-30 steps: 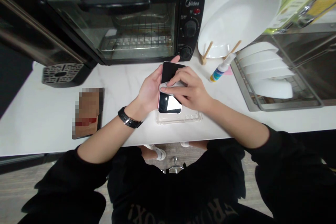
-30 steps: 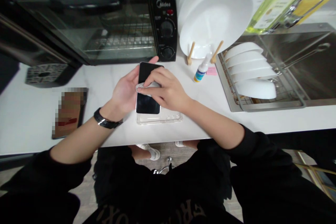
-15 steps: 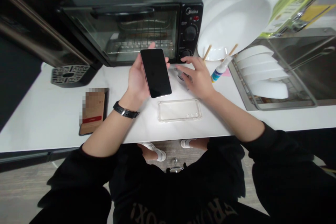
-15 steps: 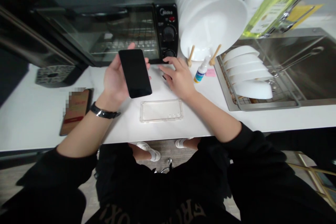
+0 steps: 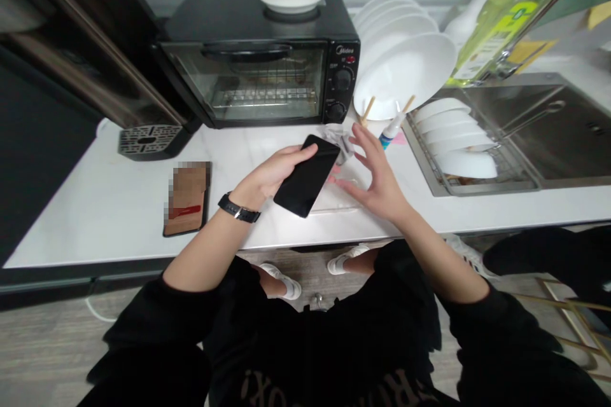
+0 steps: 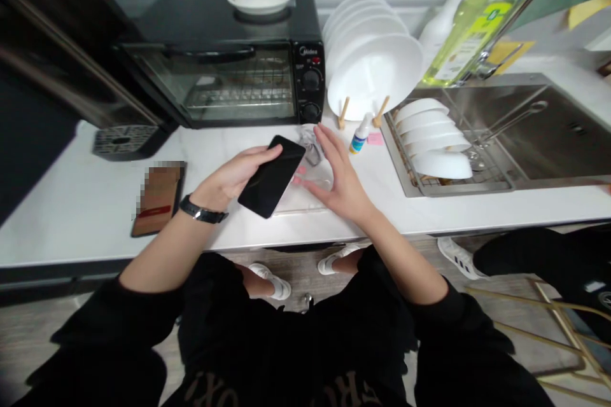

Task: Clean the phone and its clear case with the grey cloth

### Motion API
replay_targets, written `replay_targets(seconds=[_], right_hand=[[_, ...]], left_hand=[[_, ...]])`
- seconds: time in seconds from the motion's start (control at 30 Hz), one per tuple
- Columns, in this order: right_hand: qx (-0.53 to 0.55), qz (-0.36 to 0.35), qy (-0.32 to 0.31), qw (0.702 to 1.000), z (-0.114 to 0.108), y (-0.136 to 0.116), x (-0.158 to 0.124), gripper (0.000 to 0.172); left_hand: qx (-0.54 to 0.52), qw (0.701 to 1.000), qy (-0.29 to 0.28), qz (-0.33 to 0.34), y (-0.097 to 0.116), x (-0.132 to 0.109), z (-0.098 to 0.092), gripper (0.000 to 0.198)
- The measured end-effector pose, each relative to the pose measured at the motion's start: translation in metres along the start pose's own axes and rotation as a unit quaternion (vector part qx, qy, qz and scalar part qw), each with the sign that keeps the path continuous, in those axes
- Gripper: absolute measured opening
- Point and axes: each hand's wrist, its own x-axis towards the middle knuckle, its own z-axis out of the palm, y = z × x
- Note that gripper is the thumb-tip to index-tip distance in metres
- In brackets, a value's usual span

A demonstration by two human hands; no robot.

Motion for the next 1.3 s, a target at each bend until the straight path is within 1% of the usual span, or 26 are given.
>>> replay_targets(seconds=[0.03, 0.07, 0.13, 0.2, 0.27, 0.3, 0.37, 0.43, 0.5, 0.53, 0.63, 0.67, 0.7, 0.77, 0.83, 0.93, 1.0, 1.1, 1.17, 1.3], right_hand=[[-0.002, -0.011, -0.035, 0.999, -0.001, -0.005, -0.009, 0.1], [-0.003, -0.026, -0.072, 0.997, -0.003, -0.009, -0.016, 0.105], [-0.01, -0.051, -0.124, 0.991, -0.004, -0.013, -0.025, 0.1], [-0.02, -0.07, -0.14, 0.988, -0.004, -0.013, -0.027, 0.092], [-0.032, -0.081, -0.127, 0.988, -0.001, -0.009, -0.026, 0.088], [-0.038, -0.087, -0.117, 0.989, 0.0, -0.007, -0.025, 0.088], [-0.053, -0.097, -0.1, 0.989, 0.004, 0.0, -0.024, 0.091], [-0.066, -0.098, -0.088, 0.989, 0.006, 0.005, -0.024, 0.093], [-0.069, -0.078, -0.072, 0.992, 0.008, 0.007, -0.025, 0.088], [-0.065, -0.061, -0.063, 0.994, 0.009, 0.007, -0.026, 0.085], [-0.043, -0.006, -0.041, 0.998, 0.011, 0.003, -0.027, 0.075], [-0.036, 0.009, -0.041, 0.998, 0.012, 0.001, -0.027, 0.074], [-0.03, 0.02, -0.043, 0.998, 0.012, 0.0, -0.027, 0.075], [-0.026, 0.035, -0.054, 0.998, 0.011, -0.001, -0.029, 0.082], [-0.026, 0.047, -0.067, 0.996, 0.005, 0.003, -0.032, 0.094], [-0.029, 0.072, -0.088, 0.993, -0.008, 0.013, -0.041, 0.108], [-0.027, 0.08, -0.109, 0.99, -0.014, 0.02, -0.048, 0.109], [-0.01, 0.078, -0.128, 0.989, -0.016, 0.024, -0.054, 0.103], [0.001, 0.081, -0.124, 0.989, -0.015, 0.025, -0.055, 0.101], [0.006, 0.071, -0.119, 0.99, -0.012, 0.027, -0.054, 0.102]], left_hand=[[0.056, 0.998, -0.022, 0.002, -0.004, -0.005, 0.001, 0.04], [0.117, 0.992, -0.047, 0.012, -0.008, -0.009, 0.003, 0.041], [0.231, 0.967, -0.096, 0.053, -0.014, -0.011, 0.005, 0.044], [0.304, 0.939, -0.135, 0.087, -0.02, -0.009, 0.007, 0.047], [0.342, 0.92, -0.161, 0.101, -0.022, -0.005, 0.009, 0.048], [0.359, 0.913, -0.163, 0.105, -0.022, -0.003, 0.009, 0.047], [0.403, 0.898, -0.136, 0.115, -0.018, -0.004, 0.011, 0.045], [0.464, 0.874, -0.081, 0.115, -0.011, -0.013, 0.013, 0.047], [0.539, 0.836, -0.026, 0.102, -0.003, -0.028, 0.016, 0.054], [0.577, 0.811, -0.013, 0.097, 0.0, -0.036, 0.018, 0.06], [0.657, 0.743, -0.033, 0.124, 0.0, -0.057, 0.019, 0.081], [0.673, 0.726, -0.022, 0.141, -0.003, -0.061, 0.018, 0.08], [0.68, 0.717, -0.012, 0.154, -0.007, -0.064, 0.015, 0.075], [0.677, 0.716, 0.0, 0.169, -0.013, -0.066, 0.008, 0.07], [0.676, 0.715, 0.003, 0.176, -0.018, -0.065, -0.002, 0.071], [0.698, 0.69, -0.006, 0.194, -0.02, -0.062, -0.012, 0.074], [0.709, 0.675, -0.012, 0.202, -0.021, -0.059, -0.013, 0.075], [0.714, 0.67, -0.005, 0.204, -0.028, -0.053, -0.009, 0.077], [0.711, 0.672, -0.002, 0.205, -0.034, -0.049, -0.005, 0.079], [0.69, 0.687, -0.007, 0.227, -0.042, -0.041, -0.004, 0.078]])
